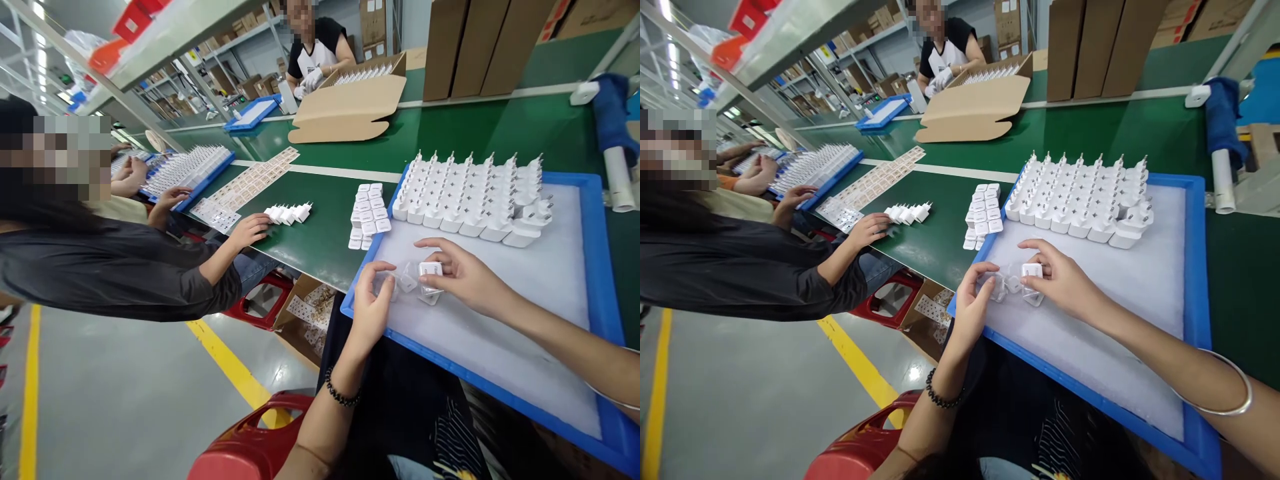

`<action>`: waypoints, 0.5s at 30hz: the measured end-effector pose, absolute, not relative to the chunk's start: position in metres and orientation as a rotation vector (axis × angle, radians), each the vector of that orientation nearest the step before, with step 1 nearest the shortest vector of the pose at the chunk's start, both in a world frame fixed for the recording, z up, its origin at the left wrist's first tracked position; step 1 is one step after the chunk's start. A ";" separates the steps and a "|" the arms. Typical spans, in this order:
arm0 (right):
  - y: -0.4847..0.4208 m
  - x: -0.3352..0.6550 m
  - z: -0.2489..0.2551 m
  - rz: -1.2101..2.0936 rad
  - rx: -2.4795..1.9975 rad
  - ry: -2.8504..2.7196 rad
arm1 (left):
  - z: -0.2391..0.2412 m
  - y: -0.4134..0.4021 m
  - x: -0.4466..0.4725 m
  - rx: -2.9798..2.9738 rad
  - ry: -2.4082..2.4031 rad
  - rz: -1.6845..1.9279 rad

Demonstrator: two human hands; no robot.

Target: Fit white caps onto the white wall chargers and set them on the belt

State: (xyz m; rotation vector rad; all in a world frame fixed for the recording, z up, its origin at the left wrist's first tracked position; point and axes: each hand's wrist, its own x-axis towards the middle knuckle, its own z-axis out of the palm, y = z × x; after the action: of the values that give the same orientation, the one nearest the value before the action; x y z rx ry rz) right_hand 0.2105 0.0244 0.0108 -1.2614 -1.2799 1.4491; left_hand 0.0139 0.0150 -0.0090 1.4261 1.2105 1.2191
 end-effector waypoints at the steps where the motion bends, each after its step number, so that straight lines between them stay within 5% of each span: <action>1: 0.024 0.210 0.011 1.456 -1.261 -1.285 | -0.008 0.015 0.014 1.455 1.203 1.202; 15: 0.023 0.208 0.013 1.635 -1.159 -1.328 | -0.006 0.015 0.014 1.586 1.216 1.039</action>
State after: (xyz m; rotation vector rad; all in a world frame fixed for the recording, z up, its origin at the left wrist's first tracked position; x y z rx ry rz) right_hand 0.2080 0.0226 0.0132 -1.1591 -1.3276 1.6345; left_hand 0.0140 0.0149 -0.0065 1.5860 1.2159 1.0393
